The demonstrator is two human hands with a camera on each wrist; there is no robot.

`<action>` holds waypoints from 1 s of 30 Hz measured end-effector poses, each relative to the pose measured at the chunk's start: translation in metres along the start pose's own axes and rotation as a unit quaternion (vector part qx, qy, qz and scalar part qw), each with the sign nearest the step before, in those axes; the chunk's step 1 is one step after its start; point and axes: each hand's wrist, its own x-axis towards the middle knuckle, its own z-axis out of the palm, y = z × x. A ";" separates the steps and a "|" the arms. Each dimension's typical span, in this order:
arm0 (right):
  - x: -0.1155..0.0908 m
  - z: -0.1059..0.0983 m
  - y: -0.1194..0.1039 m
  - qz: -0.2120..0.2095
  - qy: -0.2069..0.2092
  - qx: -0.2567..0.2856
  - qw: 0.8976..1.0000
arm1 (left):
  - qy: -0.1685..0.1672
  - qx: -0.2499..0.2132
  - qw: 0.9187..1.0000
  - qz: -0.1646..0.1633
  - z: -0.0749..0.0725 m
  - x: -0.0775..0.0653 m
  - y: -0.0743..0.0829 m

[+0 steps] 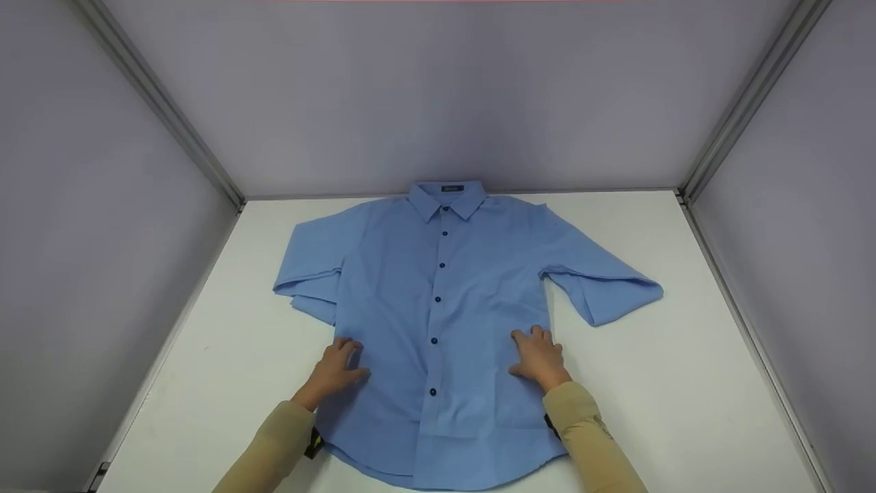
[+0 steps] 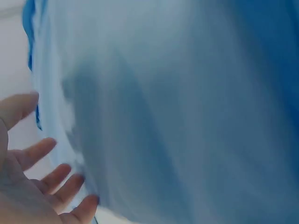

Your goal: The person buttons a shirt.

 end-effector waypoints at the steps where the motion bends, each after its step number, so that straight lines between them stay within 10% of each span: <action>1: -0.001 -0.001 0.003 0.000 -0.003 -0.007 1.000 | 0.002 0.021 1.000 -0.003 -0.001 0.000 -0.002; 5: 0.000 -0.006 0.010 -0.008 -0.011 -0.009 1.000 | 0.008 0.062 0.998 -0.014 -0.002 0.003 -0.002; 9: 0.010 -0.013 0.022 0.021 -0.008 0.071 0.997 | 0.024 -0.015 0.998 -0.058 -0.002 0.021 -0.009; 13: 0.030 -0.024 0.040 0.058 0.017 0.197 0.979 | 0.087 -0.115 0.985 -0.100 0.030 0.068 -0.068; 16: 0.047 -0.032 0.050 0.077 0.026 0.297 0.951 | 0.100 -0.229 0.957 -0.146 0.026 0.092 -0.083; 21: 0.067 -0.041 0.056 0.112 0.004 0.417 0.902 | 0.062 -0.416 0.880 -0.218 -0.055 0.075 -0.017; 24: 0.074 -0.044 0.057 0.120 -0.007 0.424 0.897 | 0.048 -0.479 0.845 -0.234 -0.065 0.078 -0.011; 30: 0.083 -0.045 0.059 0.110 -0.035 0.406 0.906 | 0.055 -0.503 0.827 -0.246 -0.050 0.094 -0.030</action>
